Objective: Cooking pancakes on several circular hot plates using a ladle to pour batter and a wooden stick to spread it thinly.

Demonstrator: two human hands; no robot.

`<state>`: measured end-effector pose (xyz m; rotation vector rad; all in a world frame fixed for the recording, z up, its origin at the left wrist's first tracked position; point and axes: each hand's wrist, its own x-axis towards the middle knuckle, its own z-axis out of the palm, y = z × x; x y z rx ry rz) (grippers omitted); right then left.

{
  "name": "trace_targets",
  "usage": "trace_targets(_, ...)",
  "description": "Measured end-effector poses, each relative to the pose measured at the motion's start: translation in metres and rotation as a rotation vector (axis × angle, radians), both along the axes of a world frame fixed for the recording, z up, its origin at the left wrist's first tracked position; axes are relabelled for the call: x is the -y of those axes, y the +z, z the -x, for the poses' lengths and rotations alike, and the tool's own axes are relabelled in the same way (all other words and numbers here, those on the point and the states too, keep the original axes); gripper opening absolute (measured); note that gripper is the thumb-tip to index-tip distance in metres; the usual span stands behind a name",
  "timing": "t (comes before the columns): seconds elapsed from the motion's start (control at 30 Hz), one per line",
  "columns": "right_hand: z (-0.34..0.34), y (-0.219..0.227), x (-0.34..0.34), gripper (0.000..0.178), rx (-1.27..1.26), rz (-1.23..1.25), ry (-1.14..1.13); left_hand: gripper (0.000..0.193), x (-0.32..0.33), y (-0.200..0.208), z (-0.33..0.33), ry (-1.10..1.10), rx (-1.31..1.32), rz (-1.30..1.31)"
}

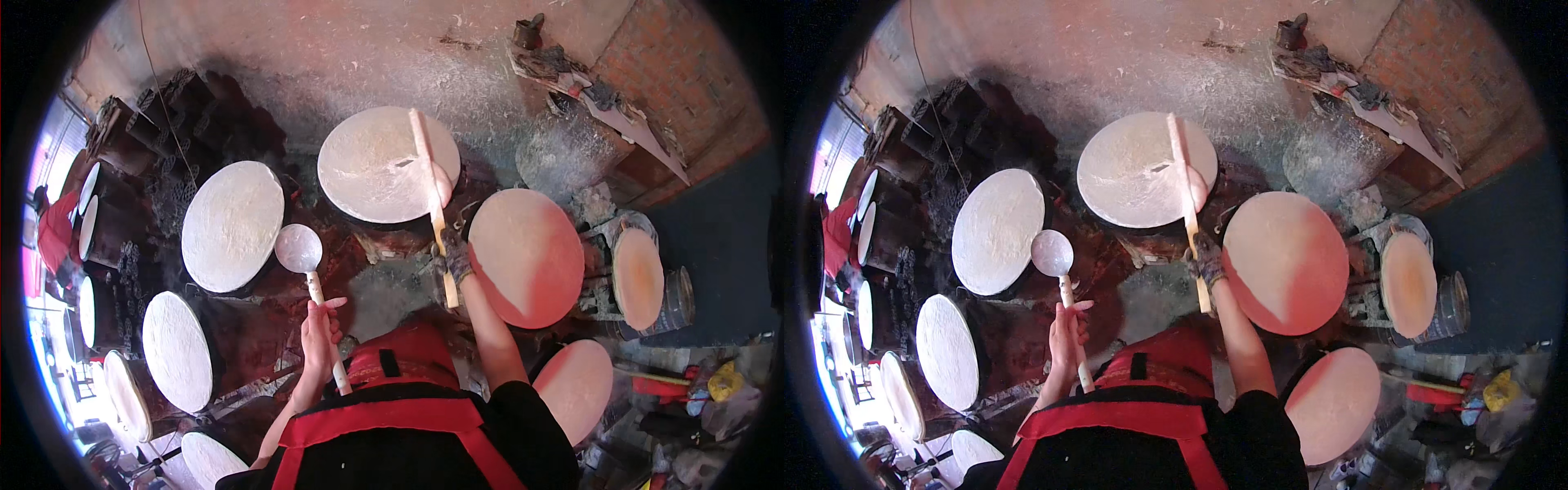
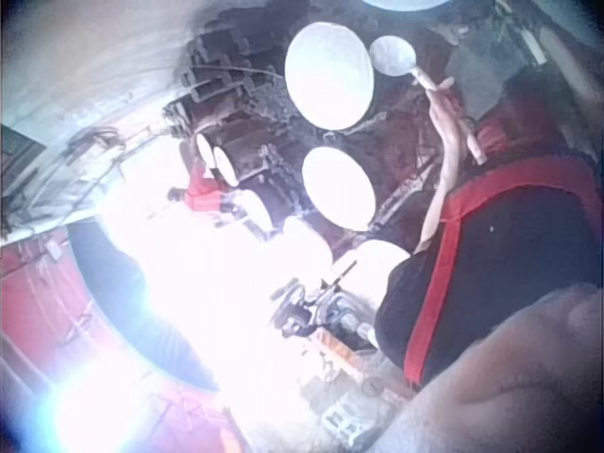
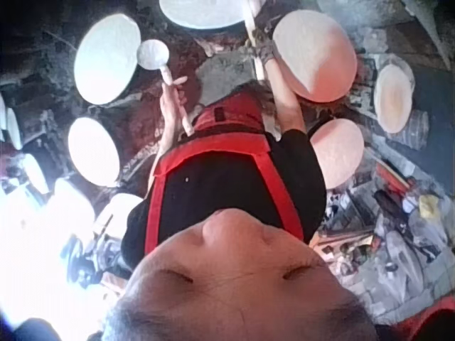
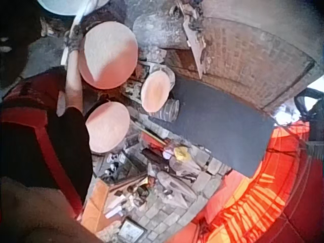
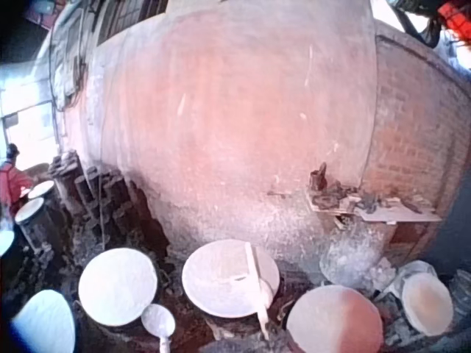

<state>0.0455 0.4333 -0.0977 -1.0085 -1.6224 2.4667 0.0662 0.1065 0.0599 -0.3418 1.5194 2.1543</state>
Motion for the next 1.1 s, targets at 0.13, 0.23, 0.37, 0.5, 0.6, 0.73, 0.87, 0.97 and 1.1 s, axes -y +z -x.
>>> trace_targets(0.13, 0.045, 0.016, -0.02, 0.029, -0.03, 0.102, -0.1, 0.042, -0.02, -0.001, -0.004, -0.129, -0.057, 0.151)
trace_targets(0.23, 0.08, 0.01, 0.002, 0.027, 0.178, -0.038, -0.075, 0.036, -0.038, 0.004, -0.004, -0.105, -0.111, 0.166)
trace_targets(0.37, 0.051, 0.006, 0.013, 0.045, -0.258, -0.945, 0.138, 0.048, -0.053, 0.023, 0.003, 0.164, -0.039, 0.105)
trace_targets(0.5, 0.025, 0.008, 0.035, 0.034, -0.321, -1.124, -0.612, 0.028, -0.025, 0.014, 0.023, -0.062, 0.072, 0.025)
trace_targets(0.6, 0.029, 0.014, 0.061, 0.04, -0.168, -0.778, -0.238, 0.022, -0.023, 0.011, 0.034, -0.104, 0.099, 0.039)
trace_targets(0.73, 0.019, 0.026, 0.04, 0.04, -0.267, -0.736, 0.058, 0.014, -0.022, -0.001, 0.045, -0.197, 0.136, 0.018)
trace_targets(0.87, 0.011, 0.027, 0.065, 0.039, 0.066, -0.531, -0.323, 0.016, -0.005, -0.008, 0.043, -0.163, 0.194, -0.011)
trace_targets(0.97, 0.026, -0.055, 0.048, 0.034, -0.687, 0.313, -0.661, 0.016, -0.016, -0.002, 0.045, -0.264, 0.233, -0.001)
trace_targets(1.1, 0.051, -0.009, 0.031, 0.027, -0.218, -0.574, -0.106, 0.017, 0.004, -0.013, 0.046, -0.284, 0.264, 0.005)
